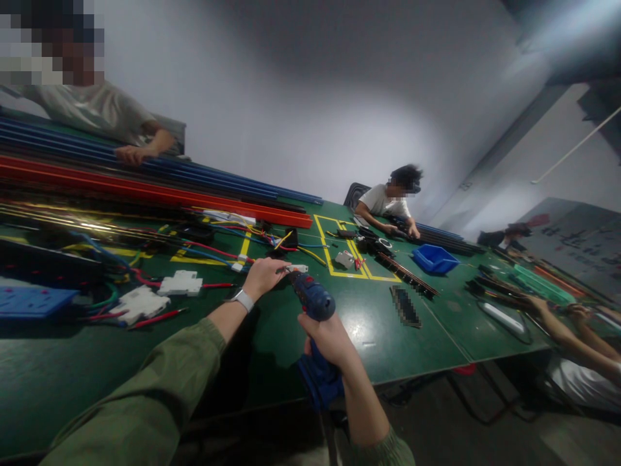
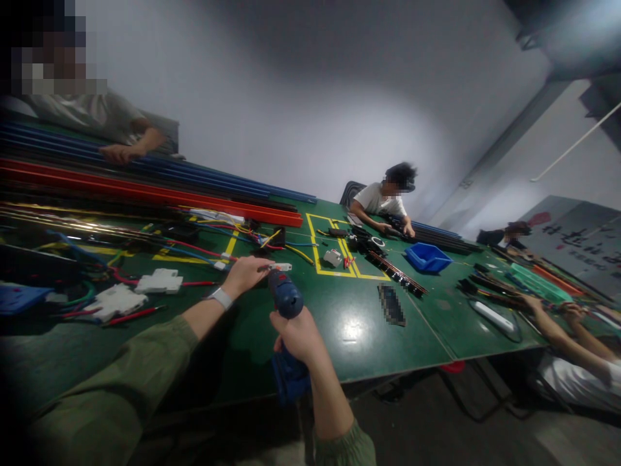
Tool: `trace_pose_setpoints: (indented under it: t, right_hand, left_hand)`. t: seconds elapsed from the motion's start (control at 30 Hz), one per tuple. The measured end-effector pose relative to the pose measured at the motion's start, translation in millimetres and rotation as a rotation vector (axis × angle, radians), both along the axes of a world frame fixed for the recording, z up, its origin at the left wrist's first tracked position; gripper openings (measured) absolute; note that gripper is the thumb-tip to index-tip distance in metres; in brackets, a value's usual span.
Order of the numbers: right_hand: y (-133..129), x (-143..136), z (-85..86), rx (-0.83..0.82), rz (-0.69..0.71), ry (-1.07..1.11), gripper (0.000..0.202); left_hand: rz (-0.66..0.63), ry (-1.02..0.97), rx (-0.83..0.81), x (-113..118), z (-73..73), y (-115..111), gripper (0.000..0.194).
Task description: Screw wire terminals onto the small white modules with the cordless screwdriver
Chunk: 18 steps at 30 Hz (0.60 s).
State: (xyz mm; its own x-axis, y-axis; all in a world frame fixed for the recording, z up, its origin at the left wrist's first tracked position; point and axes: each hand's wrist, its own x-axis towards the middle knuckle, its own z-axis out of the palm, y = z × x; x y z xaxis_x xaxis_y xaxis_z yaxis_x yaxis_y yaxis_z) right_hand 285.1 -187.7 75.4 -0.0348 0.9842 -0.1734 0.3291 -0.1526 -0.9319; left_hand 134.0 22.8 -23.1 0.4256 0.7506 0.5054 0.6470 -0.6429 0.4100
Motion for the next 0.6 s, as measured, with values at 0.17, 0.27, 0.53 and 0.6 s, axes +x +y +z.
trace_pose_setpoints:
  t: [0.17,0.27,0.53,0.6]
  right_hand:
    - [0.4,3.9,-4.7,0.005,0.002,-0.04,0.022]
    - [0.9,4.9,-6.7,0.028,-0.001,-0.025,0.021]
    - [3.2,5.2,-6.7,0.011,0.013,-0.015,0.018]
    - [2.7,4.9,-5.2,0.007,0.006,-0.009,0.019]
  left_hand:
    - [0.009,-0.008,-0.006,0.7,-1.2,0.2,0.032]
    - [0.013,-0.022,0.01,1.2,-2.7,1.0,0.031]
    - [0.005,-0.038,0.013,1.5,-3.0,1.0,0.031]
    - [0.007,-0.03,0.009,1.4,-0.9,-0.6,0.032]
